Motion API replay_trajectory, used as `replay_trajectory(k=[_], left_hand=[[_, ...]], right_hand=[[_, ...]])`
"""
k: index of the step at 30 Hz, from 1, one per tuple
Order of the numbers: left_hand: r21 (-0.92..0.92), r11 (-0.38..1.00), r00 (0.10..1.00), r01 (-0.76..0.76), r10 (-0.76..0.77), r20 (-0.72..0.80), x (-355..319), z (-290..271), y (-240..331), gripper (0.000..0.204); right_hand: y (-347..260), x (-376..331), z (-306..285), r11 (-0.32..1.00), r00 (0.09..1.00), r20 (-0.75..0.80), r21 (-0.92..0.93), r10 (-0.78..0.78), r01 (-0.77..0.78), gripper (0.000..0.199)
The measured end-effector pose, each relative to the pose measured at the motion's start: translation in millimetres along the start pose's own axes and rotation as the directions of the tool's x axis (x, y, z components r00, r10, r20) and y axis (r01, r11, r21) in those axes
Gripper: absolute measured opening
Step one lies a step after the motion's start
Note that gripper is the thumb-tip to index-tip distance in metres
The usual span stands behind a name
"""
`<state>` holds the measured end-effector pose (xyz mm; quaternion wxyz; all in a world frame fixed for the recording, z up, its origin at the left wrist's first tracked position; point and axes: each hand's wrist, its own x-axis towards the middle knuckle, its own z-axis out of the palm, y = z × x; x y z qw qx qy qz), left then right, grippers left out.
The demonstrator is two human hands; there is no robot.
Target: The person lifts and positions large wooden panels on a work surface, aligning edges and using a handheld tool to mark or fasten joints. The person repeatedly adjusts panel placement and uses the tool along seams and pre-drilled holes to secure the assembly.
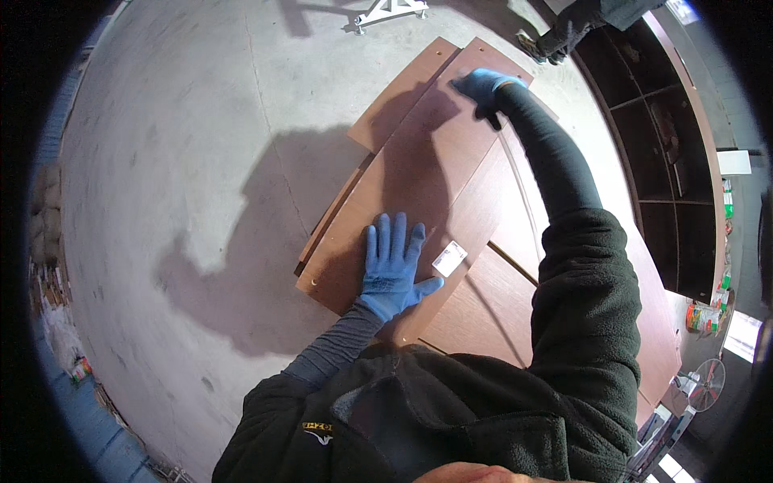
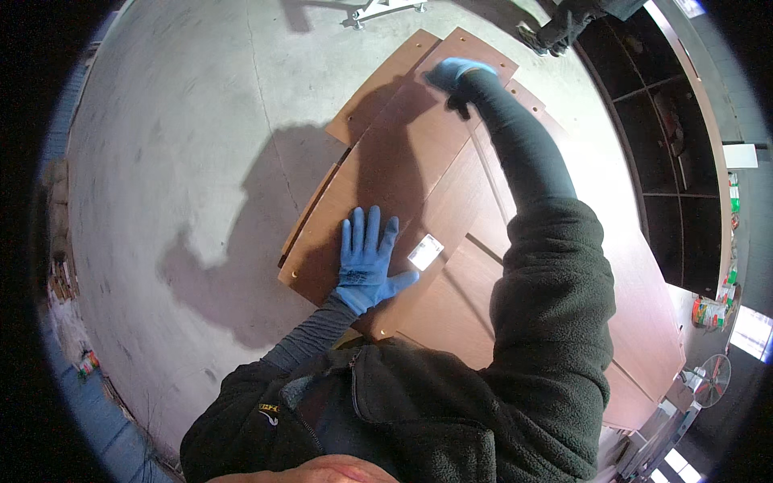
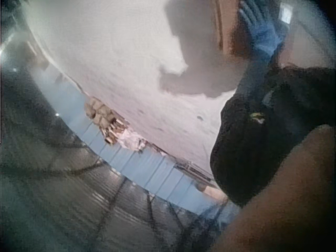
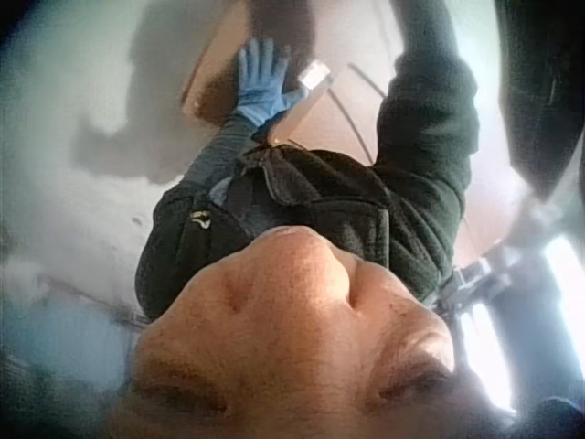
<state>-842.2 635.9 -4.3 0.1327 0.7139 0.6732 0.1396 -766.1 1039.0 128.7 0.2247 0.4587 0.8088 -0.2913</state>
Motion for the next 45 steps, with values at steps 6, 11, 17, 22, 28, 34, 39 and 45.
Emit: replay_trajectory(k=[6,11,17,22,28,34,39,45], left_hand=[[-0.044,0.999,0.999,-0.006,0.005,-0.041,-1.0,1.9,1.1,0.123],[-0.778,0.570,0.962,0.264,-0.102,0.252,3.1,-16.0,3.8,0.118],[-0.106,0.994,0.992,-0.041,0.028,-0.125,-1.8,-21.3,4.9,0.108],[-0.033,0.999,0.991,-0.037,0.032,-0.129,-3.6,-9.3,5.3,0.119],[-0.080,0.997,1.000,0.011,-0.012,-0.003,-1.2,-20.1,7.4,0.115],[-0.026,0.999,0.995,0.041,-0.039,0.091,-1.6,-27.0,12.2,0.114],[0.052,0.998,0.992,0.027,-0.034,0.125,0.6,-25.8,13.9,0.117],[0.077,0.997,0.988,0.010,-0.022,0.151,0.9,-25.8,13.5,0.118]], right_hand=[[-22.3,2.8,58.2,0.885,0.919,0.292,-0.306,-0.263,0.351,0.059],[-128.4,-102.1,202.6,0.821,0.712,0.576,-0.117,-0.403,0.559,0.053],[-121.9,-111.7,124.2,0.658,0.736,0.602,-0.424,-0.309,0.623,0.076],[-38.5,-129.3,51.0,0.930,0.918,-0.158,0.099,0.365,-0.353,0.062],[-64.0,-233.0,202.8,0.982,0.683,0.725,-0.054,-0.086,0.181,0.065],[-25.7,-287.8,227.4,0.998,0.963,0.269,0.033,0.036,-0.047,0.065],[-37.7,-297.0,258.4,0.958,0.909,0.414,-0.243,-0.037,0.150,0.080],[-88.7,-341.1,331.8,0.797,0.955,0.297,0.573,0.019,-0.194,0.068]])
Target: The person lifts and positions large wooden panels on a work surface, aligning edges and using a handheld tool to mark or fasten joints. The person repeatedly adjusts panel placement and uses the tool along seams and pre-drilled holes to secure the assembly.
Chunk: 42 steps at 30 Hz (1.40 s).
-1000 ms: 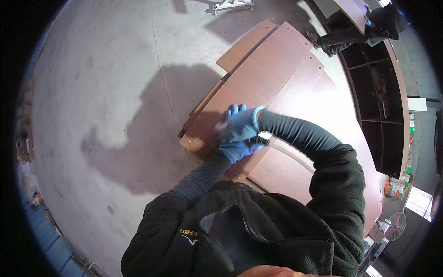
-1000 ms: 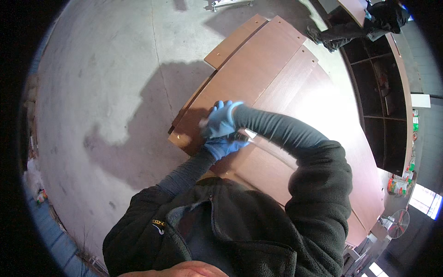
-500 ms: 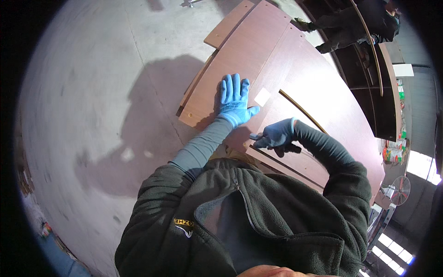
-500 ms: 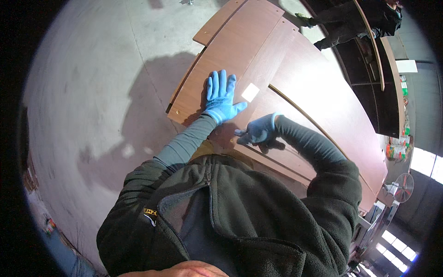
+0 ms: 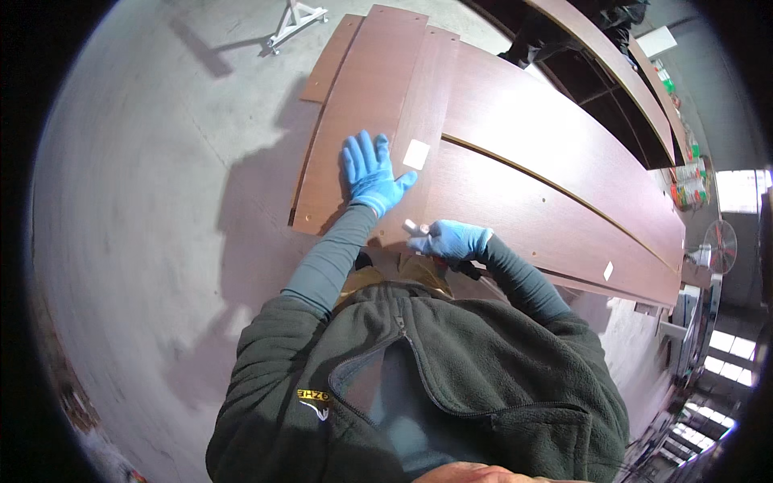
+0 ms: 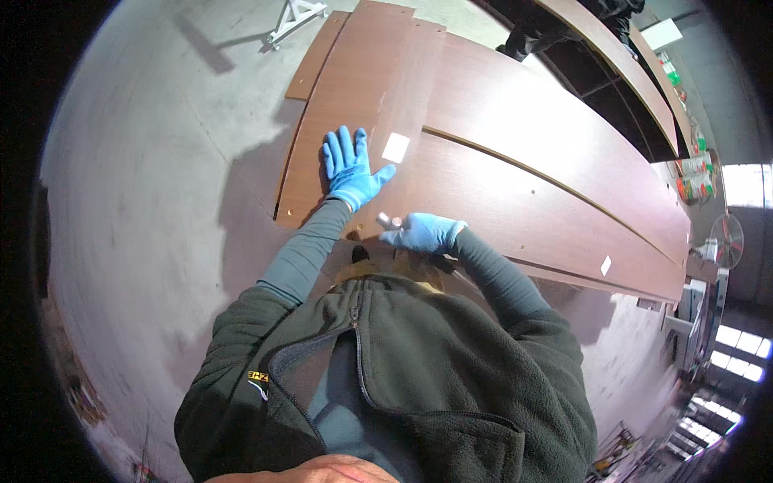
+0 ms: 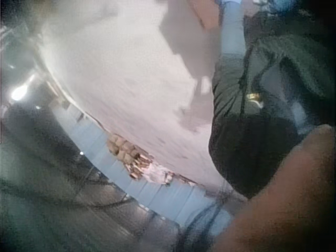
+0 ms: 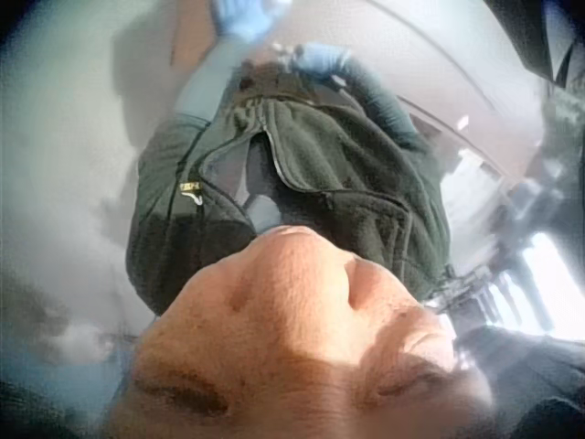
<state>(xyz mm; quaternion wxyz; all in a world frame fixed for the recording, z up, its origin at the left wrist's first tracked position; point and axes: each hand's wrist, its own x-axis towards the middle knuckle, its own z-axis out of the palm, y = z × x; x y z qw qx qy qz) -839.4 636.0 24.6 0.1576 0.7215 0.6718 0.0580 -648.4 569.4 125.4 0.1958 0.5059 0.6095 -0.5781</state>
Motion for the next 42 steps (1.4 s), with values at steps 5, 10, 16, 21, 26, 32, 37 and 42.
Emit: replay_trajectory(k=[5,10,16,21,26,32,37,42], left_hand=[[0.007,1.000,0.998,-0.001,0.001,-0.066,-1.6,3.4,-1.0,0.117],[0.052,0.998,0.997,-0.019,0.023,-0.068,0.2,7.8,-3.1,0.119],[0.114,0.993,0.996,-0.019,0.028,-0.082,0.9,12.0,-4.4,0.118],[0.121,0.993,0.998,-0.005,0.012,-0.054,2.0,12.0,-4.8,0.118],[0.126,0.992,0.999,0.019,-0.013,-0.047,1.3,10.9,-2.8,0.116],[0.137,0.990,0.999,0.021,-0.016,-0.037,2.2,7.9,0.1,0.116],[0.142,0.989,0.998,0.044,-0.038,-0.044,3.3,10.3,-0.2,0.116],[0.137,0.989,0.998,0.060,-0.056,-0.034,2.6,5.0,2.3,0.118]], right_hand=[[27.8,-14.6,32.1,0.990,0.990,-0.117,0.130,0.073,-0.058,0.067],[44.0,-11.9,89.7,0.992,0.982,-0.154,0.042,-0.111,0.119,0.069],[51.0,-31.9,72.0,0.985,0.980,-0.177,0.131,-0.090,0.114,0.068],[74.1,-58.1,59.0,0.994,0.964,-0.250,0.038,-0.091,0.104,0.065],[108.2,-84.1,57.7,0.989,0.944,-0.305,0.033,-0.126,0.142,0.064],[157.4,-117.5,17.4,0.925,0.967,-0.256,0.372,0.018,0.081,0.054],[197.2,-125.3,-29.0,0.915,0.934,-0.342,0.402,0.105,0.045,0.066],[204.5,-115.3,-55.1,0.935,0.937,-0.311,0.351,0.161,-0.044,0.075]])
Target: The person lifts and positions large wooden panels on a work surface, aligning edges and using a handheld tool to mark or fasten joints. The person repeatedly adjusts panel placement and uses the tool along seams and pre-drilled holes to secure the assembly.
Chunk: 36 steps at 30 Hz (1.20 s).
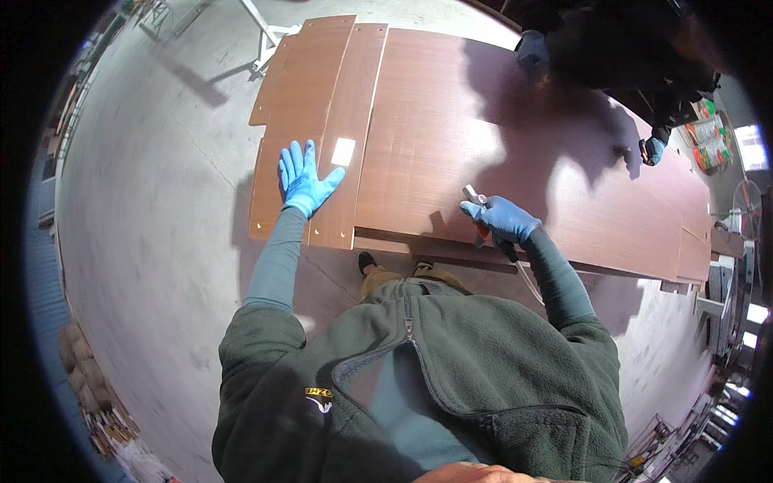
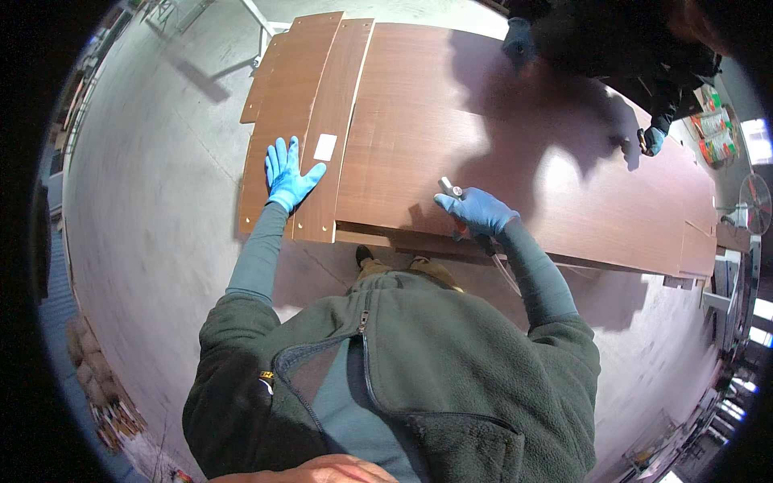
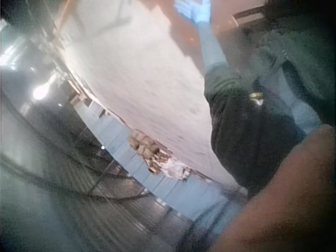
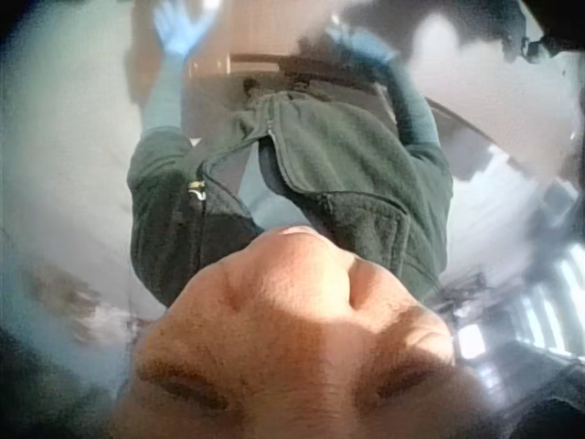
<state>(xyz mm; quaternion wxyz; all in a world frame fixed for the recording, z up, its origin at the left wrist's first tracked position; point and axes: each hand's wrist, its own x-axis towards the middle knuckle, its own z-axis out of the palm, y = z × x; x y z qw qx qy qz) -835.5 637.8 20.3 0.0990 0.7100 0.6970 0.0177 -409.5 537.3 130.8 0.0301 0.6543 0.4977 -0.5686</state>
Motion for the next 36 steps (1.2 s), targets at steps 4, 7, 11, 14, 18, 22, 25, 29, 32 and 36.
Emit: replay_trajectory(k=[4,7,11,14,18,22,25,29,32,36], left_hand=[[0.046,0.997,0.995,0.066,-0.069,0.066,-3.3,-16.7,16.9,0.126],[0.035,0.990,0.979,0.135,-0.139,0.151,-3.3,-30.5,36.7,0.139],[0.050,0.983,0.957,0.174,-0.181,0.228,-2.4,-44.2,52.9,0.154],[0.052,0.983,0.950,0.176,-0.183,0.251,-0.2,-50.9,53.3,0.154],[0.029,0.983,0.941,0.182,-0.183,0.285,2.0,-50.9,49.1,0.154],[0.042,0.983,0.950,0.179,-0.184,0.254,2.8,-46.5,46.7,0.156],[0.044,0.982,0.951,0.182,-0.187,0.244,2.7,-45.0,45.3,0.156],[0.046,0.983,0.949,0.177,-0.183,0.258,4.3,-45.4,44.2,0.156],[0.046,0.984,0.947,0.175,-0.181,0.267,5.5,-43.9,43.2,0.156],[0.013,0.983,0.942,0.183,-0.180,0.284,6.5,-40.1,42.4,0.157]], right_hand=[[-17.8,10.4,3.6,0.995,0.997,0.070,-0.099,0.010,-0.003,0.078],[-42.9,26.1,2.7,0.980,0.991,0.132,-0.197,0.036,-0.009,0.084],[-100.2,71.3,-11.1,0.574,0.939,0.288,-0.743,-0.190,0.344,0.109],[-147.1,105.0,-23.2,0.753,0.984,0.154,-0.635,-0.095,0.172,0.124],[-177.0,117.5,-2.6,0.865,0.972,0.214,-0.502,0.098,0.023,0.086],[-144.9,86.4,59.9,0.687,0.820,0.510,-0.694,0.260,0.214,0.073],[-126.7,82.4,64.6,0.602,0.795,0.593,-0.682,0.125,0.415,0.072],[-141.2,113.6,-4.9,0.541,0.945,0.317,-0.783,-0.079,0.308,0.095],[-146.2,123.2,-20.0,0.689,0.982,0.184,-0.708,-0.030,0.154,0.087],[-114.4,104.0,46.6,0.503,0.749,0.595,-0.761,0.291,0.410,0.072]])
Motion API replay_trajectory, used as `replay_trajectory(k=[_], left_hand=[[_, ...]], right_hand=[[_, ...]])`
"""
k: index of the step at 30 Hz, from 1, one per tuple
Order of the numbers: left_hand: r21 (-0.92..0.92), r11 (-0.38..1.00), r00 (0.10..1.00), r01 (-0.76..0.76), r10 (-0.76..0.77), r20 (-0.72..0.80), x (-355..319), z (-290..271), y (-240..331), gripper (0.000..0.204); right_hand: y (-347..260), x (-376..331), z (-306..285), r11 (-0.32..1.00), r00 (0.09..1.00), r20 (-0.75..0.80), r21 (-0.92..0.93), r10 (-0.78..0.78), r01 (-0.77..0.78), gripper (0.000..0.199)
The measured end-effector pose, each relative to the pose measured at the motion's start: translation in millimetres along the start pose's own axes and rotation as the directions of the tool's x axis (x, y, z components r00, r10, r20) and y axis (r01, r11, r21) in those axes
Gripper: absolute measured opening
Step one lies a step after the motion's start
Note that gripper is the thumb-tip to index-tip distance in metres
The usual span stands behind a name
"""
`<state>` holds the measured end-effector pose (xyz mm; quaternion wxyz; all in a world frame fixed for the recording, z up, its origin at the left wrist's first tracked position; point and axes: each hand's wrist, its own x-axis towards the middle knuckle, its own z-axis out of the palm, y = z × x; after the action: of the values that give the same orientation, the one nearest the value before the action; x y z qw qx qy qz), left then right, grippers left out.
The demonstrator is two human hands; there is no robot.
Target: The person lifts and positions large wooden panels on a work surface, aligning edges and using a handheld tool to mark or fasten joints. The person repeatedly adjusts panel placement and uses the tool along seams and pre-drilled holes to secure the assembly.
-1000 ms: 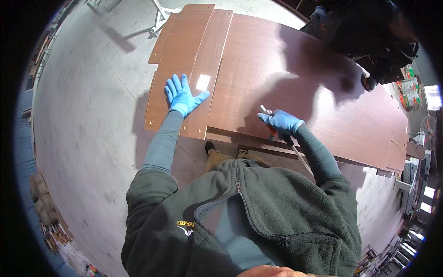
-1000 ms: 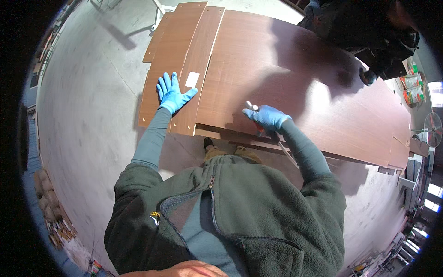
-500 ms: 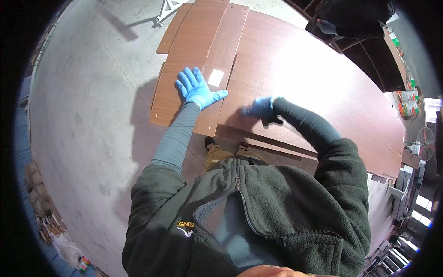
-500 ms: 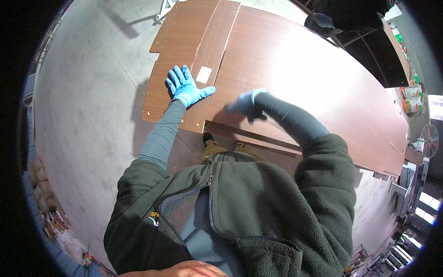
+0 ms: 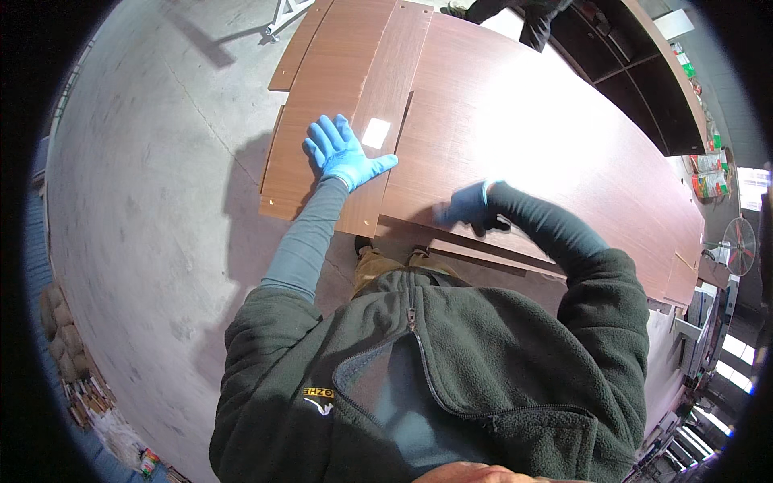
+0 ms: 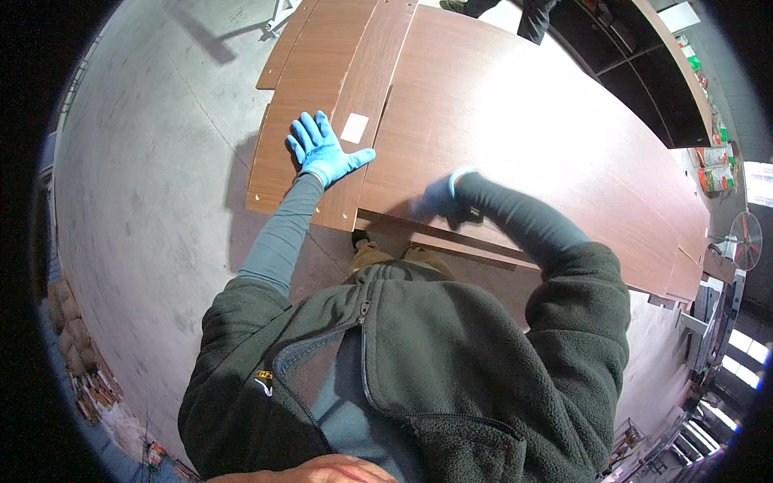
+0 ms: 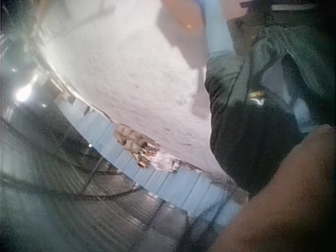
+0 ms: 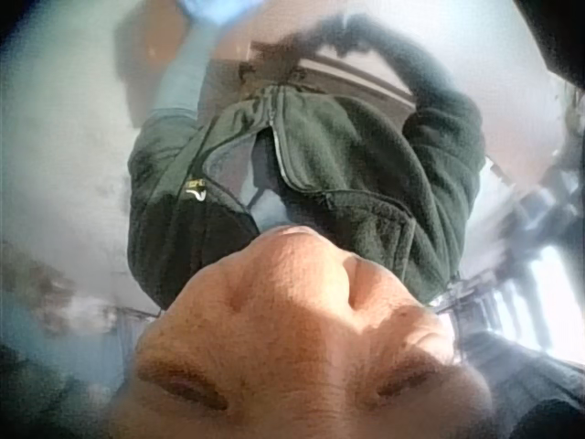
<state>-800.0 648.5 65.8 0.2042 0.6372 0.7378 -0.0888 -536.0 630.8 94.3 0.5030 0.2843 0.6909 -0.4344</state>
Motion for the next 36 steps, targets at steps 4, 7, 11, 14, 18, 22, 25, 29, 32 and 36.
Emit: replay_trajectory(k=[4,7,11,14,18,22,25,29,32,36], left_hand=[[-0.006,1.000,1.000,-0.007,0.007,-0.019,-0.5,-0.5,-0.7,0.158],[0.021,1.000,1.000,-0.003,0.004,-0.013,-2.6,-1.6,-0.4,0.157],[0.022,1.000,0.998,-0.003,0.004,-0.060,-3.3,-0.4,0.4,0.157],[0.036,0.999,0.999,-0.003,0.005,-0.048,-3.1,1.5,-0.1,0.156],[0.018,1.000,0.994,-0.011,0.013,-0.108,-2.5,4.0,-2.0,0.158],[-0.025,1.000,0.992,-0.003,-0.001,-0.128,4.3,17.0,-4.1,0.156],[-0.087,0.994,0.975,-0.070,0.050,-0.215,19.0,41.5,-11.9,0.157],[-0.991,-0.136,0.962,-0.007,0.269,-0.044,35.5,97.6,-28.7,0.101],[-0.980,-0.197,0.928,-0.008,0.364,-0.081,39.7,132.6,-34.2,0.095],[-0.966,0.165,0.893,-0.199,0.436,-0.110,44.1,126.9,-25.8,0.088]], right_hand=[[22.9,-14.6,15.5,0.998,0.969,-0.239,0.010,-0.058,0.063,0.096],[65.2,-52.2,-31.2,0.958,0.852,-0.440,0.162,0.284,-0.236,0.109],[27.9,-53.0,-60.6,0.959,0.906,-0.389,0.277,0.169,-0.059,0.101],[-33.7,-29.1,-74.3,0.988,0.956,-0.291,0.136,-0.034,0.077,0.090],[-42.4,-24.2,-143.9,0.990,0.885,-0.460,0.140,0.072,-0.008,0.086],[-39.0,-15.7,-207.5,0.974,0.704,-0.683,0.219,0.194,-0.056,0.085],[-86.4,8.9,-215.4,0.961,0.796,-0.560,-0.262,-0.230,0.093,0.089],[-187.3,51.0,-203.2,0.878,0.852,-0.490,-0.472,-0.186,-0.080,0.062],[-218.4,56.6,-212.6,0.966,0.908,-0.417,-0.246,-0.032,-0.079,0.074],[-230.2,58.8,-228.2,0.995,0.955,-0.291,-0.089,-0.058,0.033,0.076]])
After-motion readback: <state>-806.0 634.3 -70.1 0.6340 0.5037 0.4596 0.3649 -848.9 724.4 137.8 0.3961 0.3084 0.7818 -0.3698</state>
